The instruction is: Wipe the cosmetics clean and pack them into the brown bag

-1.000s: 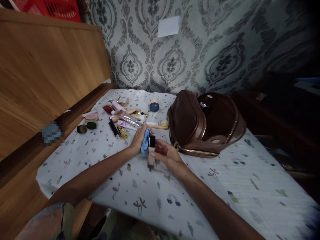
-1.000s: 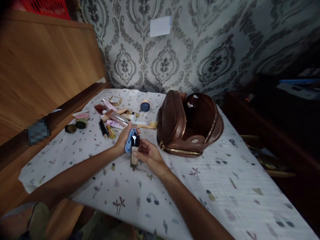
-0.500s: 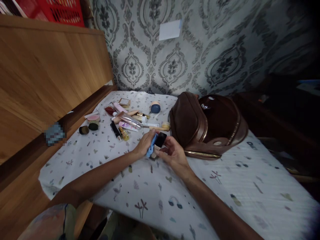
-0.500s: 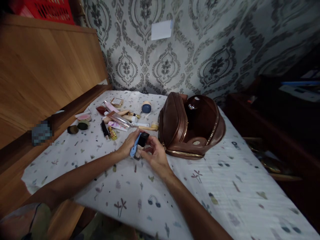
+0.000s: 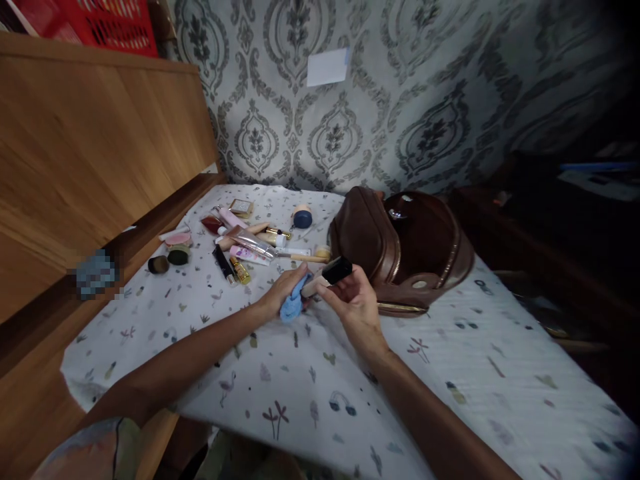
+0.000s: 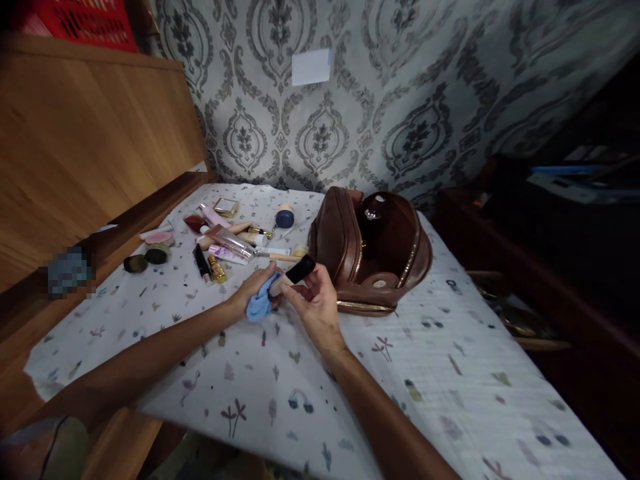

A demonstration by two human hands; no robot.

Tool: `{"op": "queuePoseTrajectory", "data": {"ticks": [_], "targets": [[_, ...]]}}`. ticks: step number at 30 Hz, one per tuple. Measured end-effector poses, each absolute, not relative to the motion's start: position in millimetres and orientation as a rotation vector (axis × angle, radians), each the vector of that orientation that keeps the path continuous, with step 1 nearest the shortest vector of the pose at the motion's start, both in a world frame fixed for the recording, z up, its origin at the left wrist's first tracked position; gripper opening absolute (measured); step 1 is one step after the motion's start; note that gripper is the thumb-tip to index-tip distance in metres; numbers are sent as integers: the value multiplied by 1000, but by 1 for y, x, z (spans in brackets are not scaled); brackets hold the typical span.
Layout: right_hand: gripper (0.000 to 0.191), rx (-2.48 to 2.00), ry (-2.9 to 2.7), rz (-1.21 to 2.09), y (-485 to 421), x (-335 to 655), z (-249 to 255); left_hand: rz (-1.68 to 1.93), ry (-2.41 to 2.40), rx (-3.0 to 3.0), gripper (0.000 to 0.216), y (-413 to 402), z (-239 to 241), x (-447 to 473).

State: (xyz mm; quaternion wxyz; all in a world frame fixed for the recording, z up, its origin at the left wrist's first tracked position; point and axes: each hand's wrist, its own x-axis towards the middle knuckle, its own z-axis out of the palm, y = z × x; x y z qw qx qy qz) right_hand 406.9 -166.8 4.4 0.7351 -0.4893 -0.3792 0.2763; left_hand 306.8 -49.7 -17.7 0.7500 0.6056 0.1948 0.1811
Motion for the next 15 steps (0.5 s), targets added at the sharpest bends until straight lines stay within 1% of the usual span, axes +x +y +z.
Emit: {"op": "queuePoseTrajectory", "data": {"ticks": [4, 8, 12, 15], "targets": [[49, -1143, -848, 599, -170, 405, 9, 363, 411, 1221, 65, -46, -22, 308], [50, -1181, -932, 562, -174, 404, 13, 334, 431, 1174, 65, -48, -14, 309], [50, -1273, -1052, 396, -184, 407, 23, 430, 532, 1217, 63, -53, 2, 307], [49, -1353, -1179, 234, -202, 413, 40, 554, 500, 1412, 56, -57, 20, 307]]}}
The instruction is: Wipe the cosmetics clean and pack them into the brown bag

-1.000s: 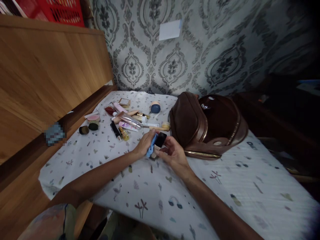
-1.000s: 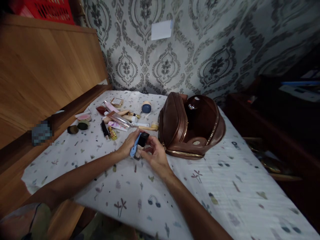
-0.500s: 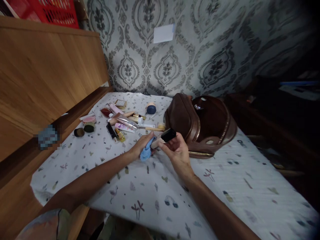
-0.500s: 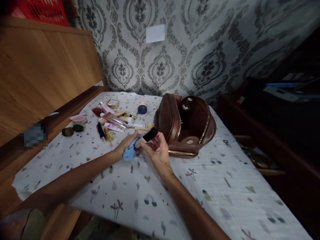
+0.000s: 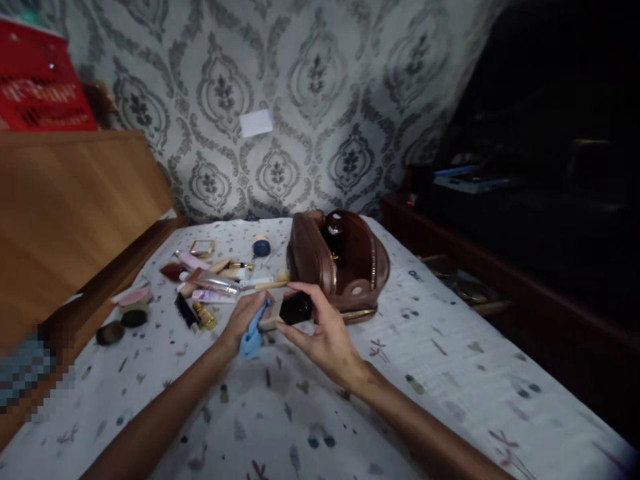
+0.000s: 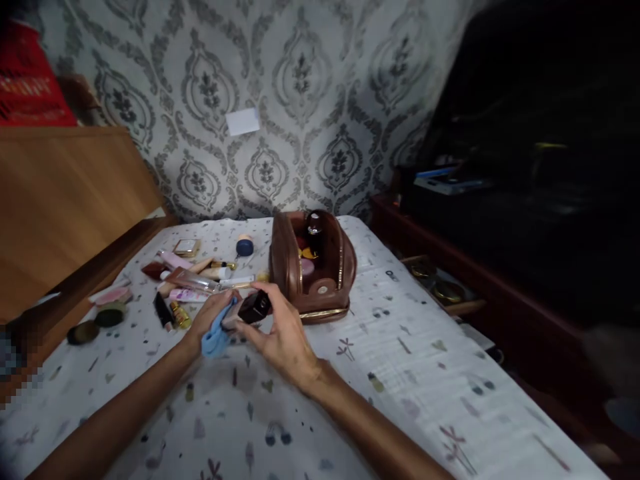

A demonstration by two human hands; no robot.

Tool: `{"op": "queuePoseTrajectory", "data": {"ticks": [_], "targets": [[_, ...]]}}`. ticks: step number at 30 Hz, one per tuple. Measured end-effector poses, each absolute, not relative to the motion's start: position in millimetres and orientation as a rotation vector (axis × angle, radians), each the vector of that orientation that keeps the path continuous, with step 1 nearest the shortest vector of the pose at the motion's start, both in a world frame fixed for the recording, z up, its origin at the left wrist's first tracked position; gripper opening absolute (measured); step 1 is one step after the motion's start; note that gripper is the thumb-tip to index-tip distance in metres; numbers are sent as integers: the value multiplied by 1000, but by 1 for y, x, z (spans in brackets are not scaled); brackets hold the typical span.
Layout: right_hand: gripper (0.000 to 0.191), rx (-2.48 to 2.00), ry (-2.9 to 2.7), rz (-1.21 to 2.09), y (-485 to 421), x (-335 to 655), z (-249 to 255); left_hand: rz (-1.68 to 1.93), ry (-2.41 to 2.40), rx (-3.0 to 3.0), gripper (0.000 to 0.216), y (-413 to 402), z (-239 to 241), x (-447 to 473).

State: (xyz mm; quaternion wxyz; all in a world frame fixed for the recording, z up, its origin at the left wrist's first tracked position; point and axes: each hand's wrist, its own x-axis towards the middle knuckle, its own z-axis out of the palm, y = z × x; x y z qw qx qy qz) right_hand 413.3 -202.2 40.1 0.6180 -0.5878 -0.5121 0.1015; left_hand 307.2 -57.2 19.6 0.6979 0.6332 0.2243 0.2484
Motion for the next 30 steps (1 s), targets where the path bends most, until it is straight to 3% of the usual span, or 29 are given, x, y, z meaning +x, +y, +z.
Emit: {"op": "queuePoseTrajectory", "data": {"ticks": [7, 12, 18, 30], "targets": [[30, -1329, -1295, 34, -250, 445, 76, 562, 304, 1920, 43, -81, 74, 333], [32, -1316, -1043, 1, -280, 479, 85, 696, 152, 2493, 35, -84, 103, 360], [32, -1407, -971, -169, -304, 518, 83, 694, 0, 3012, 45, -71, 98, 376], [34, -1451, -957, -131, -311, 542, 65, 937, -65, 2885, 39, -75, 81, 376]]}}
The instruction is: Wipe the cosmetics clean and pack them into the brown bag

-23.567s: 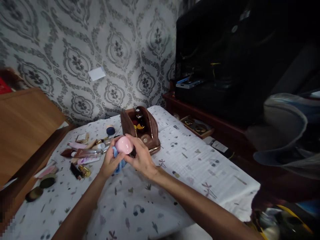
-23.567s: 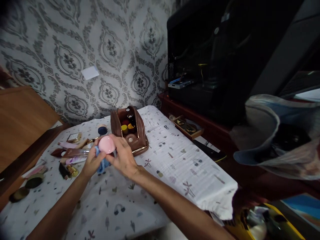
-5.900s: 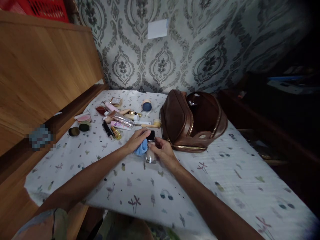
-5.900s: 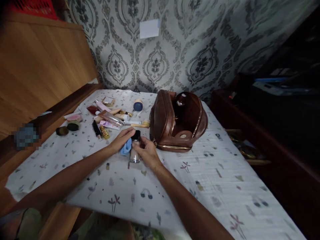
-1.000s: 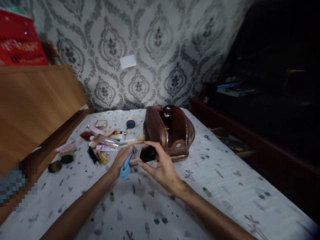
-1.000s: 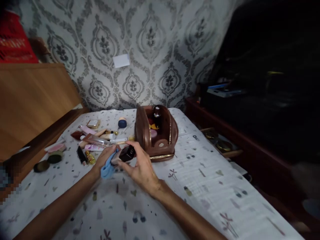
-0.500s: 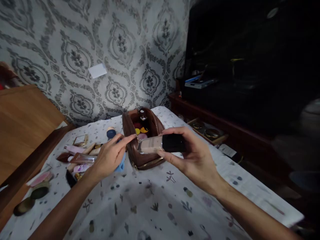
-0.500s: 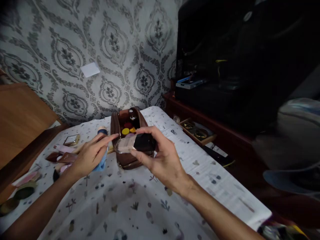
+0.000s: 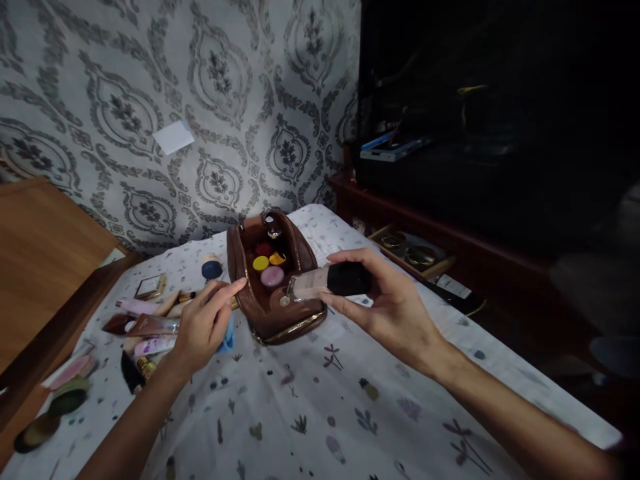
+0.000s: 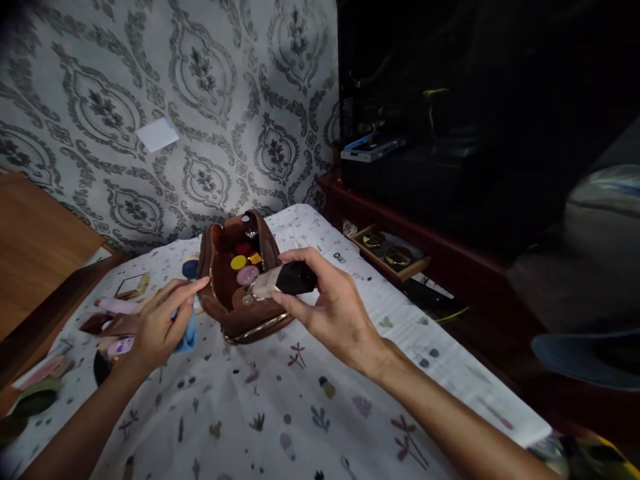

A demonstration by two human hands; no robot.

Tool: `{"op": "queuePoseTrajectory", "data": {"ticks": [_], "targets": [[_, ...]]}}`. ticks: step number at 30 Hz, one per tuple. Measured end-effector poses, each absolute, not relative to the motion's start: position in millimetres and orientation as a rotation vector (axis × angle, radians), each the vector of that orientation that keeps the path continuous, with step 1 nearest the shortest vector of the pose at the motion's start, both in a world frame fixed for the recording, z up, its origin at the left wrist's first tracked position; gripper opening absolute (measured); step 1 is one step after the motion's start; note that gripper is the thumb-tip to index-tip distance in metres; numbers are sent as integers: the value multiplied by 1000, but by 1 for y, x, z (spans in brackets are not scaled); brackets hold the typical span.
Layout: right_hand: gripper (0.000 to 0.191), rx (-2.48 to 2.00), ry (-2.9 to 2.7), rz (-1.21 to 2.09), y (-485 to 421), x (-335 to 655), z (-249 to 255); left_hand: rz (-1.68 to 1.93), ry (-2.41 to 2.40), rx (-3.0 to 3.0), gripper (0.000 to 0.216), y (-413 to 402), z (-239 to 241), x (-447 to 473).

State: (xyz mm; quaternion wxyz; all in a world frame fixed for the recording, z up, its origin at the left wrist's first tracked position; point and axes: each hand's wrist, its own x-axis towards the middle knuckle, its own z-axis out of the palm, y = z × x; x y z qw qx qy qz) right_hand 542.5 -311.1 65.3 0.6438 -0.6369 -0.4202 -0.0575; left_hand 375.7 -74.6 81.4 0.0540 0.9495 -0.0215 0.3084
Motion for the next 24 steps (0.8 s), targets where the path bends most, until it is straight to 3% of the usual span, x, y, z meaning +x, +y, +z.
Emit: {"op": "queuePoseTrajectory", "data": {"ticks": [8, 14, 18, 24], "targets": [[31, -1481, -1112, -100, -240, 571, 112, 991, -81, 2807, 40, -77, 78, 377], [36, -1828, -1371, -92, -157, 588, 138, 991, -63, 2792, 37, -75, 76, 376], [46, -2044, -1399, -65, -127, 592, 138, 992, -95, 2776, 38, -74, 75, 376], [43, -2161, -1401, 84, -102, 597, 126, 995, -89, 2744, 39, -73, 71, 376]]}}
